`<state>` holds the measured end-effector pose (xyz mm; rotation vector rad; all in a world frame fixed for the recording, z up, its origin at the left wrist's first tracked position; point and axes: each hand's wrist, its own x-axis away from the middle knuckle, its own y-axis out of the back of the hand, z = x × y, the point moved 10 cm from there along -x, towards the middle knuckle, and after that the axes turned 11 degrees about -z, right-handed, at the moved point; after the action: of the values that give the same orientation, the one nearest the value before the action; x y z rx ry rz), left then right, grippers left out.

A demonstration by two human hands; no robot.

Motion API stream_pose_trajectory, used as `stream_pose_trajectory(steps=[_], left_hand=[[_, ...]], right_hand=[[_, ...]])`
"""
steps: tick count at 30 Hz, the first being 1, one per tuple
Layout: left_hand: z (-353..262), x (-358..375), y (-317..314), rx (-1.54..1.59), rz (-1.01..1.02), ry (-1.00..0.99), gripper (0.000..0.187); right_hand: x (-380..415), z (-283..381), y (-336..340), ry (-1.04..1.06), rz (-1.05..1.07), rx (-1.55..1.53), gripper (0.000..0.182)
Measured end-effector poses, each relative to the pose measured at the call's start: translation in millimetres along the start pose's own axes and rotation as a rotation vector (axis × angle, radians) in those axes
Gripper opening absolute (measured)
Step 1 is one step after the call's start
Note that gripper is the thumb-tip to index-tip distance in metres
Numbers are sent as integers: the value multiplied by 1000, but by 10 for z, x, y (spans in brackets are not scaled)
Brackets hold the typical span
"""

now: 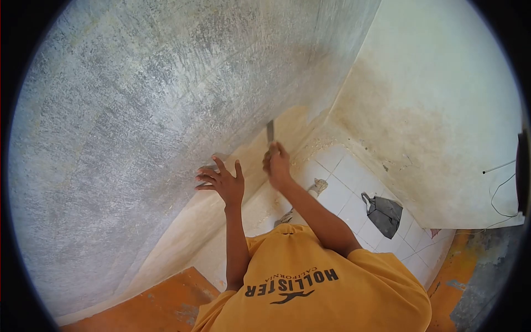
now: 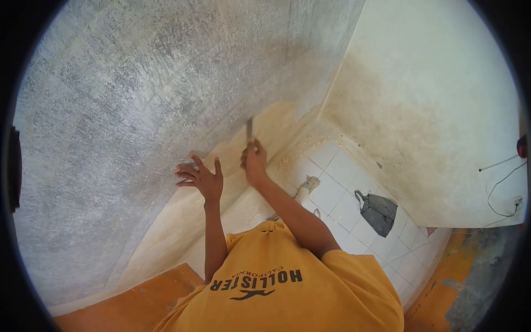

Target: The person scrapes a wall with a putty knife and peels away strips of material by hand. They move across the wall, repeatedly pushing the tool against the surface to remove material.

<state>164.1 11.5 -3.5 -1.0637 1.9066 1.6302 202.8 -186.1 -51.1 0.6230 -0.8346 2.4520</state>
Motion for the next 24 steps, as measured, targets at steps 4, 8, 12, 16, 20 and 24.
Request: stream_pose_trajectory(steps=[4,8,12,16,20,24], left_hand=[[4,-15,20,2,-19,-17,90],[-5,3,-13,-18,-31,1,91],[-14,4,8,-10,-8,-14,91],[-23,-24,4,9,-8,4,90],[-8,8,52,32,61,28,89],[-21,7,145,73,78,43,84]], right_hand=[[-133,159,-52,28,110,-102,17],[79,-67,-3,-54,43,-13,28],[-35,-130,14,-59,52,-83,28],[141,-148,-40,-106,98,-86,23],[195,-176,-46,-66,161,-66,21],[299,-126,-89,-49,97,-30,20]])
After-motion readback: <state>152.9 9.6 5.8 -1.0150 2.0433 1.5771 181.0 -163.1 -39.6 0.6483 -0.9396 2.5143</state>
